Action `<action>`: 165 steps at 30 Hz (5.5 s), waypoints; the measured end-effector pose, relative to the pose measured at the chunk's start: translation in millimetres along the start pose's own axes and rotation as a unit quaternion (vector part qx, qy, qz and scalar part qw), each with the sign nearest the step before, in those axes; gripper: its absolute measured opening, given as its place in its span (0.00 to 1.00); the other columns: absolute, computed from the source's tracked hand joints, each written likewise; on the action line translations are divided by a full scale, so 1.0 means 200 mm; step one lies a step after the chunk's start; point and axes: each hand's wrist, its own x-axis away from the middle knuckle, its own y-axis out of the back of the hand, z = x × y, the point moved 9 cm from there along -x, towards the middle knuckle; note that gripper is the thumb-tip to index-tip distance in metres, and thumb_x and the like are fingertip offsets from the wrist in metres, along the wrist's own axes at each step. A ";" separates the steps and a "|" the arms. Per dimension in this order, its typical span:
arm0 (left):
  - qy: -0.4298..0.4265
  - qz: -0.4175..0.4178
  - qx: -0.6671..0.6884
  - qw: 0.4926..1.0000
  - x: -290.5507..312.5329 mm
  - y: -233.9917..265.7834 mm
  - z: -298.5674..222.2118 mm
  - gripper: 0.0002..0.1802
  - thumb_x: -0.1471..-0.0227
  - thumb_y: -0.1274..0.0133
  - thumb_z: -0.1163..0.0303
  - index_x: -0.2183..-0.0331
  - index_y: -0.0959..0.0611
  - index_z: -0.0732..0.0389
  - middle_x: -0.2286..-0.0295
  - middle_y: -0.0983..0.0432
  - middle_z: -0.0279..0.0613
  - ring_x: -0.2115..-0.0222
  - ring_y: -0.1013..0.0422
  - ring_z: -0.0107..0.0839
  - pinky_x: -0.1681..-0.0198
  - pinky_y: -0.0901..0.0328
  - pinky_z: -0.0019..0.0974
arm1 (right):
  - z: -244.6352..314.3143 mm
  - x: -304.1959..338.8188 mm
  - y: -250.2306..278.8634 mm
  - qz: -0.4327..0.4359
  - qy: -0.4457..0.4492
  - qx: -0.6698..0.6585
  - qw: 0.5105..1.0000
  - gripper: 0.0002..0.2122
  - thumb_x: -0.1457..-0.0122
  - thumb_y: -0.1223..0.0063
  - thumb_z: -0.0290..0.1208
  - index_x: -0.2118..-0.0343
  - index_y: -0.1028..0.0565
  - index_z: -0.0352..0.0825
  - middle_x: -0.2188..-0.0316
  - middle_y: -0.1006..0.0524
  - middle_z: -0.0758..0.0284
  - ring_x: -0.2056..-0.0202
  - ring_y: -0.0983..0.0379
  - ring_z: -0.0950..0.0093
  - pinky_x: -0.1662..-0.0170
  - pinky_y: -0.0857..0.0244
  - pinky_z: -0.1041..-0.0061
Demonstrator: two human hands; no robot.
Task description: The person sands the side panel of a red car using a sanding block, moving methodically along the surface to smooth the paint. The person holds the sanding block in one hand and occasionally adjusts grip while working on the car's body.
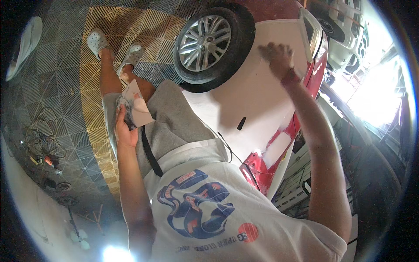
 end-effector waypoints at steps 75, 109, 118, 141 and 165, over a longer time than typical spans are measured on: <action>-0.110 0.324 -0.582 0.738 1.17 -2.29 -1.23 0.27 0.30 0.55 0.57 0.36 0.31 0.60 0.42 0.28 0.44 0.45 0.26 0.38 0.43 0.28 0.43 | 0.89 1.00 1.48 -0.305 -0.389 -0.802 0.337 0.38 0.46 0.56 0.13 0.30 0.42 0.43 0.40 0.34 0.53 0.48 0.27 0.48 0.48 0.28 0.54; -0.167 0.476 -0.612 0.610 1.45 -2.54 -0.26 0.29 0.29 0.52 0.57 0.38 0.33 0.68 0.45 0.27 0.48 0.48 0.27 0.35 0.43 0.32 0.37 | 0.38 1.67 1.55 -0.311 -0.557 -0.504 0.582 0.27 0.41 0.47 0.22 0.41 0.22 0.58 0.35 0.30 0.71 0.31 0.40 0.66 0.39 0.49 0.47; -0.350 0.361 -0.563 0.655 1.38 -2.32 -0.02 0.40 0.32 0.47 0.55 0.32 0.42 0.69 0.40 0.33 0.55 0.41 0.32 0.40 0.40 0.34 0.42 | 0.24 1.47 1.13 -0.384 -0.309 -0.542 0.681 0.24 0.42 0.43 0.35 0.40 0.24 0.60 0.39 0.28 0.75 0.32 0.39 0.66 0.39 0.53 0.39; -0.206 0.042 -0.090 0.974 0.69 -0.35 -0.74 0.25 0.31 0.49 0.64 0.40 0.28 0.69 0.45 0.27 0.48 0.46 0.27 0.38 0.46 0.29 0.39 | 0.33 1.54 0.31 -0.043 0.047 -0.228 0.972 0.27 0.42 0.48 0.21 0.45 0.23 0.64 0.36 0.29 0.79 0.30 0.44 0.62 0.40 0.43 0.41; -0.178 0.024 0.139 0.974 0.55 0.35 -0.35 0.20 0.32 0.49 0.67 0.47 0.26 0.73 0.50 0.24 0.52 0.52 0.24 0.39 0.51 0.24 0.39 | 0.80 1.50 -0.10 0.036 0.172 -0.106 0.979 0.16 0.41 0.45 0.34 0.50 0.19 0.56 0.42 0.27 0.71 0.32 0.42 0.63 0.37 0.54 0.33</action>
